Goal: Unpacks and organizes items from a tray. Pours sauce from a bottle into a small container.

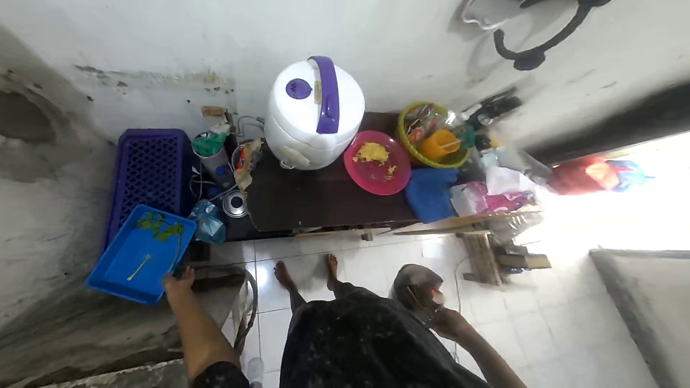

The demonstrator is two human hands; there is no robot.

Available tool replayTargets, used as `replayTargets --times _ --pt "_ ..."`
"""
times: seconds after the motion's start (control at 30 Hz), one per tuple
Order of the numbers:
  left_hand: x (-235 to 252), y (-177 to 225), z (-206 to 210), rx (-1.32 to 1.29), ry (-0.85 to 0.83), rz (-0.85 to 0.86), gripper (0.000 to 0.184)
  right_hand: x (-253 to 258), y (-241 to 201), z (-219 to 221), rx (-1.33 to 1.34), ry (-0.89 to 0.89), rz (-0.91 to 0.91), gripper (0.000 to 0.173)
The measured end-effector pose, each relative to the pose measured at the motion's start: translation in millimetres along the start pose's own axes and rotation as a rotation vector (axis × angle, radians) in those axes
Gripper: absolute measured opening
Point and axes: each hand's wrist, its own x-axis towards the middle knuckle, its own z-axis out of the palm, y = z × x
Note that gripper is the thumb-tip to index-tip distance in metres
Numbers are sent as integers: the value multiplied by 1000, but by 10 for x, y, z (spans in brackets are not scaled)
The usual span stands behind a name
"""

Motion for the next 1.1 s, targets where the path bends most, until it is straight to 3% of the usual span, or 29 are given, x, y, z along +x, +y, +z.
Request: replayTargets --times 0.2,0.3,0.37,0.5,0.6,0.67,0.77,0.83,0.9,1.0,1.1 --pt "-466 -405 266 131 -11 121 45 156 -28 -37 1 -33 10 34" --pt "-836 -897 301 339 -173 314 42 327 -123 -66 -70 -81 -26 35" --pt "-1069 -1353 218 527 -315 344 41 435 -235 -77 -129 -109 -44 34" --pt "-1451 -2222 -215 1112 -659 124 42 653 -459 -120 -240 -181 -101 30" --pt "-1824 -2820 -650 1489 -813 -85 56 805 -568 -192 -313 -226 -140 31" --pt "-2085 -3197 -887 1524 -867 -153 55 960 -592 -250 -346 -243 -171 31" --pt "-2270 -3711 -1054 1485 -948 -123 49 1227 -595 -352 -428 -292 -235 31" --pt "-2426 -4076 -1125 1484 -893 -140 49 1520 -584 -379 -493 -328 -291 28" --pt "-2563 -4623 -1267 1501 -701 -133 55 1683 -550 -372 -564 -351 -328 30" --pt "-3038 -5050 -1228 1566 -335 -214 87 1784 -512 -350 -622 -378 -364 34" --pt "-3300 -5299 -1219 1583 -202 -315 105 1849 -384 -347 -640 -371 -385 34"
